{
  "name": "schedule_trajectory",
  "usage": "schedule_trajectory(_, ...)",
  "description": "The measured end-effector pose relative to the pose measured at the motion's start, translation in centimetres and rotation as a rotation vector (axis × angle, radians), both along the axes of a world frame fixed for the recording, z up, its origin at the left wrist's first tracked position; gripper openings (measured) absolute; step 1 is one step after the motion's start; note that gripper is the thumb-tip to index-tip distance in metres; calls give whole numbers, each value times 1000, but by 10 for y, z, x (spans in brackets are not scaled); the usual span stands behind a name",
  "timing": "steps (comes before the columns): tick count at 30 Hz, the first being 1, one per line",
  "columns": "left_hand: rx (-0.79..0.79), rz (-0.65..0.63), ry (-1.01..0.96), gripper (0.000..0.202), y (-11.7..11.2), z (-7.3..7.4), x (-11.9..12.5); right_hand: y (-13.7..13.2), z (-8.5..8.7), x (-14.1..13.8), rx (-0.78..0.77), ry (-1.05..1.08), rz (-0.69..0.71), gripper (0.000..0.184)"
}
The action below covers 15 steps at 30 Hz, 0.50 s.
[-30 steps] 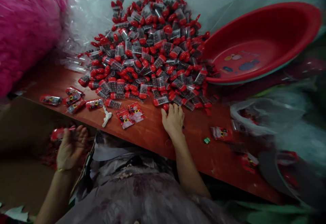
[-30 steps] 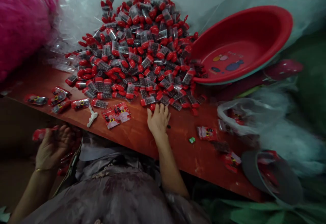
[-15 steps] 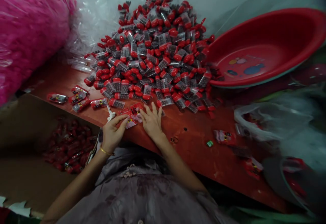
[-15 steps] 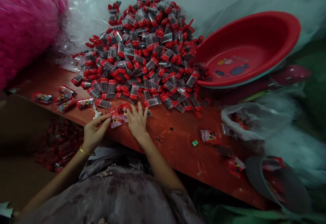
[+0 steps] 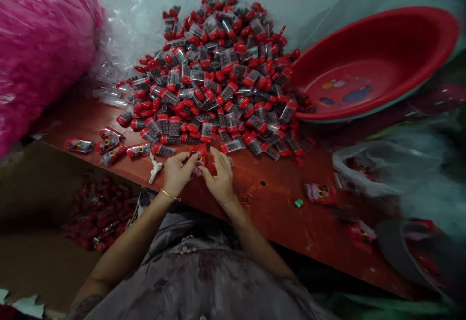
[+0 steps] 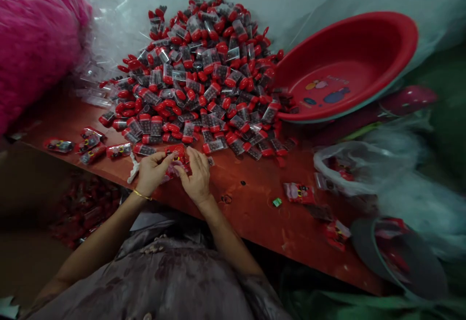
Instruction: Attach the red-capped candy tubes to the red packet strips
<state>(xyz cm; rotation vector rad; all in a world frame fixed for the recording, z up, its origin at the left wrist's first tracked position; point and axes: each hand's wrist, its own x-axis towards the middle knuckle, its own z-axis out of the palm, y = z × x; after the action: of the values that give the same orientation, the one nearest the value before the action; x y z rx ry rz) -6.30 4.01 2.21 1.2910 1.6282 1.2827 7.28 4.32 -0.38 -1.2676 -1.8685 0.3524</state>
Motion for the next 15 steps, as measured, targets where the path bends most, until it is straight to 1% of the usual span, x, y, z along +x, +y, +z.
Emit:
schedule_trajectory(1, 12, 0, -41, 29, 1, -1, 1, 0, 1, -1, -63, 117, 4, 42)
schedule_trajectory(2, 20, 0, -79, 29, 1, -2, 3, 0, 3, -2, -139, 224, 18, 41)
schedule_trajectory(4, 26, -5, -134, 30, 0, -2, 7, 0, 6, -4, -277, 370, 48, 29)
schedule_trajectory(5, 24, -14, -159, 30, -2, -1, 9, 0, 7, -5, -312, 397, 53, 25)
schedule_trajectory(7, 5, -16, -217, 30, -5, 2, 14, -1, 10, -7, -301, 371, 26, 28)
schedule_trajectory(10, -69, 21, -356, 32, -8, 9, 18, -3, 12, -8, -219, 256, -6, 35)
schedule_trajectory(13, -203, 34, -563, 40, -10, 14, 18, -2, 15, -6, -196, 182, 46, 31)
schedule_trajectory(15, -270, 27, -642, 45, -10, 16, 14, 1, 17, 0, -207, 162, 101, 26)
